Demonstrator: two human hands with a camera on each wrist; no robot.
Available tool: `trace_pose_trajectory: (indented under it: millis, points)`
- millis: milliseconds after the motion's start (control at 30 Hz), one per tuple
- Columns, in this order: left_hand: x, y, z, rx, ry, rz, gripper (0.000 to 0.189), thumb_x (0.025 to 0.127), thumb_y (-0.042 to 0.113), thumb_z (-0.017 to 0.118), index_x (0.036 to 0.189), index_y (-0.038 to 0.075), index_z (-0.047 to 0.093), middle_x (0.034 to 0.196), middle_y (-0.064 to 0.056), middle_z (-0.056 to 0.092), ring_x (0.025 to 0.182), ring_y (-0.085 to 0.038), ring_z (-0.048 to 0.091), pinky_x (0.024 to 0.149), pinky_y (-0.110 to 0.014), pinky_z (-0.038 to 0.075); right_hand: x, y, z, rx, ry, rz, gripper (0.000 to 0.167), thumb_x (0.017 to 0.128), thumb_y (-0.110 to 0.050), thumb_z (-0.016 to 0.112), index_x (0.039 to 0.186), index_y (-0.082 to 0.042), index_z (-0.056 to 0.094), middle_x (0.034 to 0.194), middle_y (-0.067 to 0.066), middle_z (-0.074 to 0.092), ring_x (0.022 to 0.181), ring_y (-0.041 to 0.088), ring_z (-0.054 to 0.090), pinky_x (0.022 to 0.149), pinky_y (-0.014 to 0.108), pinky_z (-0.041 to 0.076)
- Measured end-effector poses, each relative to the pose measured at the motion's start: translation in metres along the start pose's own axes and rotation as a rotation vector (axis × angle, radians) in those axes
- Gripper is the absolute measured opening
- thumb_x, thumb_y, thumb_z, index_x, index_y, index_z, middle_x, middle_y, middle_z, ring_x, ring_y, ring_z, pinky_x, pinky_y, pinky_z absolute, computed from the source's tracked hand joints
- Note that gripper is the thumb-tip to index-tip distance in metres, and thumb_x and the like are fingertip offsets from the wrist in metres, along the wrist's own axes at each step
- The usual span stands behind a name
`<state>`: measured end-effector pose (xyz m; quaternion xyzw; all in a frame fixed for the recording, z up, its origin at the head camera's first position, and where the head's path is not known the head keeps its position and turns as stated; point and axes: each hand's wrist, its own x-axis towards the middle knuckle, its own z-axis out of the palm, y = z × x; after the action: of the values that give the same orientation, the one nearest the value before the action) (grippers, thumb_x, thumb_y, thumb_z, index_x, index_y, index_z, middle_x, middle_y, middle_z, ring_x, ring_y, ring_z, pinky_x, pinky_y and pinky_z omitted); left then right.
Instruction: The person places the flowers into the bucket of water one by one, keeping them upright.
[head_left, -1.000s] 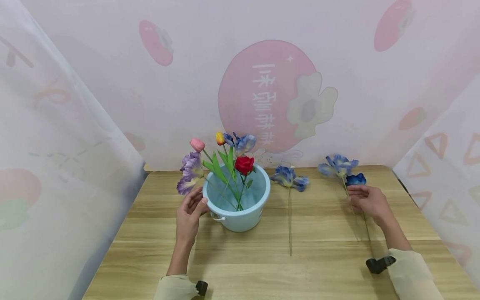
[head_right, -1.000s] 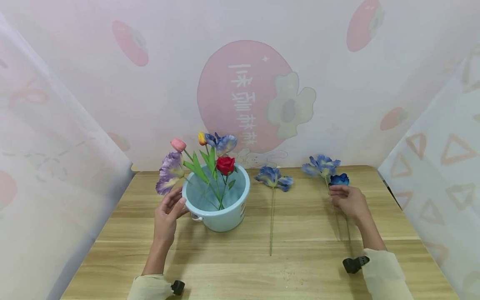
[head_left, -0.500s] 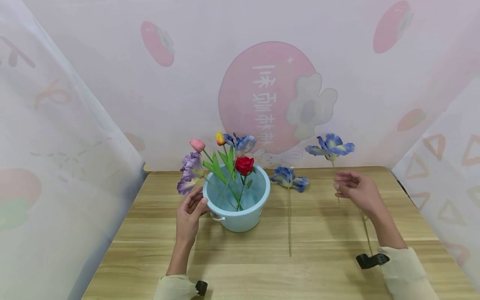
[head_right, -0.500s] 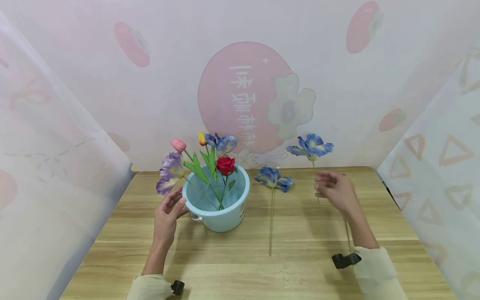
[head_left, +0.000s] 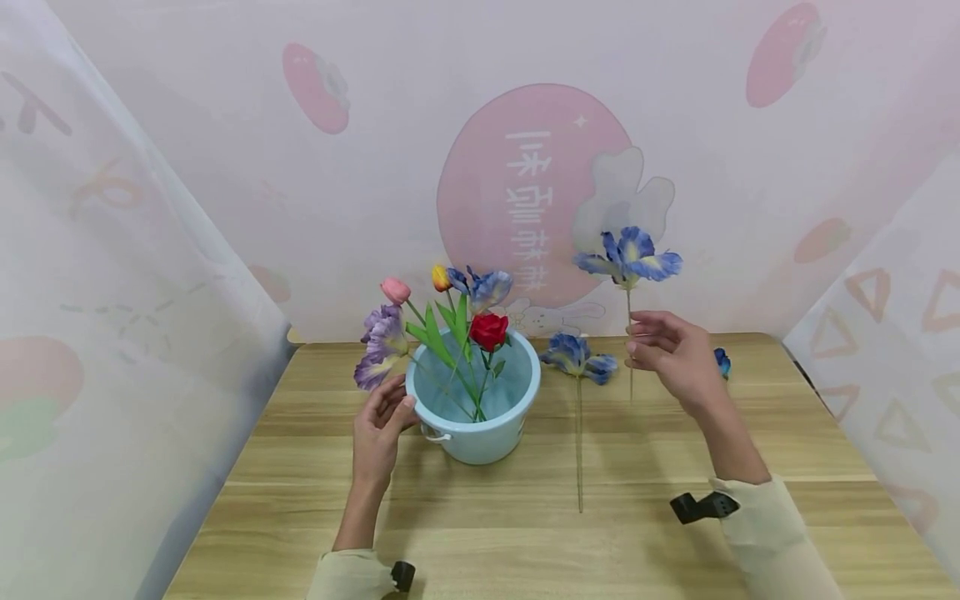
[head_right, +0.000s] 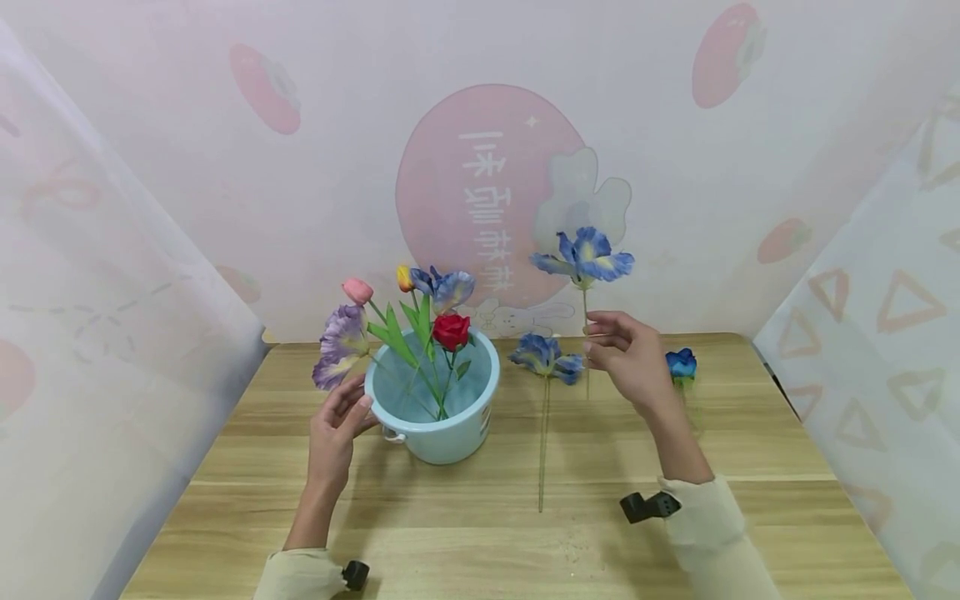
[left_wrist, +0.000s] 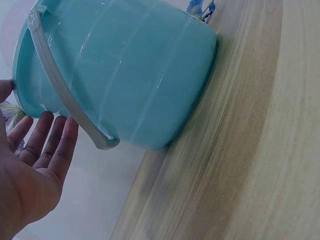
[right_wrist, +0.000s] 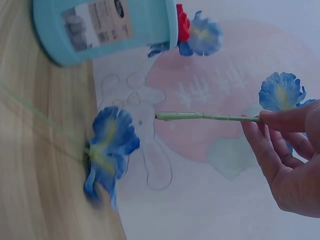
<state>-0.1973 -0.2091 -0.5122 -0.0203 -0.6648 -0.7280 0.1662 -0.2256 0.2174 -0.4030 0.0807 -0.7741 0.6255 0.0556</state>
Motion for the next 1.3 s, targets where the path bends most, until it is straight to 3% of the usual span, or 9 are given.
trace_pose_trajectory:
  millis: [200, 433, 800, 1000, 1167, 1300]
  points:
    - [0.000, -0.001, -0.001, 0.015, -0.009, 0.004, 0.040, 0.104, 0.007, 0.069, 0.143, 0.000, 0.064, 0.122, -0.010, 0.070, 0.101, -0.011, 0.074, 0.079, -0.028, 0.068, 0.006, -0.016, 0.020, 0.001, 0.011, -0.043, 0.045, 0.103, -0.006, 0.072, 0.146, 0.000, 0.060, 0.116, -0.005, 0.068, 0.106, 0.011, 0.073, 0.084, 0.027, 0.068]
    - [0.000, -0.002, -0.001, 0.022, -0.008, -0.002, 0.040, 0.104, 0.008, 0.069, 0.143, 0.002, 0.064, 0.123, -0.009, 0.070, 0.101, -0.011, 0.073, 0.079, -0.027, 0.067, 0.015, -0.030, 0.046, 0.045, 0.007, -0.109, 0.043, 0.101, -0.002, 0.071, 0.143, 0.001, 0.061, 0.115, -0.003, 0.068, 0.102, 0.007, 0.072, 0.083, 0.029, 0.068]
    - [0.000, -0.002, -0.002, 0.018, -0.010, -0.005, 0.040, 0.105, 0.008, 0.068, 0.144, 0.002, 0.063, 0.124, -0.011, 0.070, 0.101, -0.011, 0.073, 0.080, -0.029, 0.068, 0.023, -0.048, 0.084, 0.122, -0.004, -0.153, 0.043, 0.098, 0.006, 0.072, 0.140, 0.001, 0.065, 0.127, 0.028, 0.064, 0.103, 0.018, 0.072, 0.080, 0.033, 0.069]
    - [0.001, -0.003, -0.003, 0.029, -0.003, -0.010, 0.040, 0.105, 0.009, 0.068, 0.144, 0.003, 0.064, 0.123, -0.007, 0.071, 0.102, -0.012, 0.074, 0.080, -0.030, 0.068, 0.024, -0.053, 0.104, 0.147, -0.019, -0.171, 0.041, 0.096, 0.006, 0.073, 0.137, 0.001, 0.068, 0.126, 0.028, 0.067, 0.102, 0.020, 0.073, 0.076, 0.030, 0.068]
    - [0.001, -0.003, -0.002, 0.029, -0.006, -0.011, 0.040, 0.105, 0.010, 0.068, 0.145, 0.003, 0.063, 0.124, -0.008, 0.070, 0.102, -0.012, 0.073, 0.082, -0.032, 0.068, 0.024, -0.057, 0.117, 0.184, -0.029, -0.176, 0.041, 0.096, 0.008, 0.072, 0.136, 0.001, 0.068, 0.123, 0.027, 0.068, 0.103, 0.029, 0.073, 0.078, 0.039, 0.070]
    - [0.001, -0.002, -0.001, 0.026, -0.008, -0.010, 0.040, 0.105, 0.009, 0.068, 0.145, 0.002, 0.063, 0.125, -0.009, 0.070, 0.103, -0.012, 0.073, 0.083, -0.034, 0.069, 0.025, -0.062, 0.126, 0.200, -0.023, -0.157, 0.041, 0.097, 0.006, 0.072, 0.137, -0.001, 0.068, 0.124, 0.023, 0.069, 0.108, 0.031, 0.072, 0.080, 0.038, 0.070]
